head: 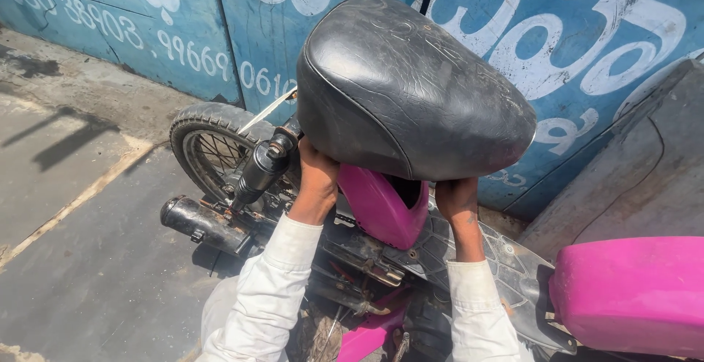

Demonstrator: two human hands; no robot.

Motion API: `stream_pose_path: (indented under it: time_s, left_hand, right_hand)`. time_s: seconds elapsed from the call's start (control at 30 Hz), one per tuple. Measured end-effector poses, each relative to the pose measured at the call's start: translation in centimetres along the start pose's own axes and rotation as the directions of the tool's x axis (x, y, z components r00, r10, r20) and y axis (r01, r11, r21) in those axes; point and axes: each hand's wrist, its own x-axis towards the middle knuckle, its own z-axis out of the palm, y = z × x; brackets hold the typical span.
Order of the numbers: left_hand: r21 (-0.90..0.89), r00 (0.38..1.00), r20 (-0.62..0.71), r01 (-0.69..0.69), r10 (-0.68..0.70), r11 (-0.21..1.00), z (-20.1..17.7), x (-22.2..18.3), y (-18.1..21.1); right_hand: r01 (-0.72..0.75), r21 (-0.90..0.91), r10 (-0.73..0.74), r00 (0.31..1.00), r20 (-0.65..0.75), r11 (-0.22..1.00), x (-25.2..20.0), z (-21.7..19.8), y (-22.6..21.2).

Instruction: The recorder is using a wrench to adjust or remove bolts under the motorcycle seat.

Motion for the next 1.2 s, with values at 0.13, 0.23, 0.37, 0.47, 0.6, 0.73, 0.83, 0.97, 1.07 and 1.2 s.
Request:
stream_pose_path:
  time_s: [0.13,0.23,0.37,0.47,0.6,0.73,0.83,0.97,1.07,1.2]
  left_hand:
    - [0.005,0.999,-0.033,0.029,-0.029,1.0,0.2,-0.1,0.2]
    - [0.022,0.999,-0.038,0.022,-0.021,1.0,0.1,0.1,0.1]
    - [-0.023,0.999,-0.025,0.025,-0.026,0.999,-0.3,0.2,-0.4]
    - [-0.025,0.999,-0.009,0.044,-0.044,0.999,-0.2,0.1,0.1]
    - [-0.016,0.998,-0.011,0.062,-0.063,0.998,0.1,0.2,0.8]
    - [-0.077,0.997,-0.024,0.07,-0.072,0.995,0.0,0.3,0.7]
    - [-0.055,0.998,0.002,0.056,-0.056,0.997,-0.3,0.4,0.3]
    - [-0.106,0.997,0.016,0.073,-0.072,0.992,-0.3,0.5,0.2]
    - [-0.07,0.998,0.023,0.053,-0.052,0.996,-0.1,0.3,0.5]
    - [-0.073,1.0,0.021,0.02,-0.019,0.997,-0.5,0.3,-0.1]
  right_hand:
    - [-0.097,-0.003,0.097,0.992,0.084,0.995,-0.1,-0.8,-0.7]
    - [-0.086,-0.054,0.093,0.984,0.152,0.995,0.3,-2.0,-2.1]
    - [-0.376,-0.057,0.371,0.857,0.358,0.925,1.8,-5.1,-7.8]
    - [-0.34,-0.134,0.359,0.784,0.506,0.931,1.6,-6.7,-10.5]
    - [-0.266,-0.086,0.262,0.751,0.606,0.96,1.2,-7.8,-13.7]
    - [-0.265,-0.06,0.243,0.742,0.625,0.962,0.5,-7.9,-17.1]
    - [-0.255,-0.037,0.227,0.775,0.59,0.966,-0.2,-7.6,-18.3]
    - [-0.34,-0.009,0.288,0.784,0.551,0.94,-0.6,-7.4,-19.1]
    - [-0.316,0.017,0.256,0.797,0.547,0.949,-0.8,-7.1,-18.9]
    - [-0.357,-0.024,0.308,0.767,0.563,0.934,-1.6,-5.8,-20.0]
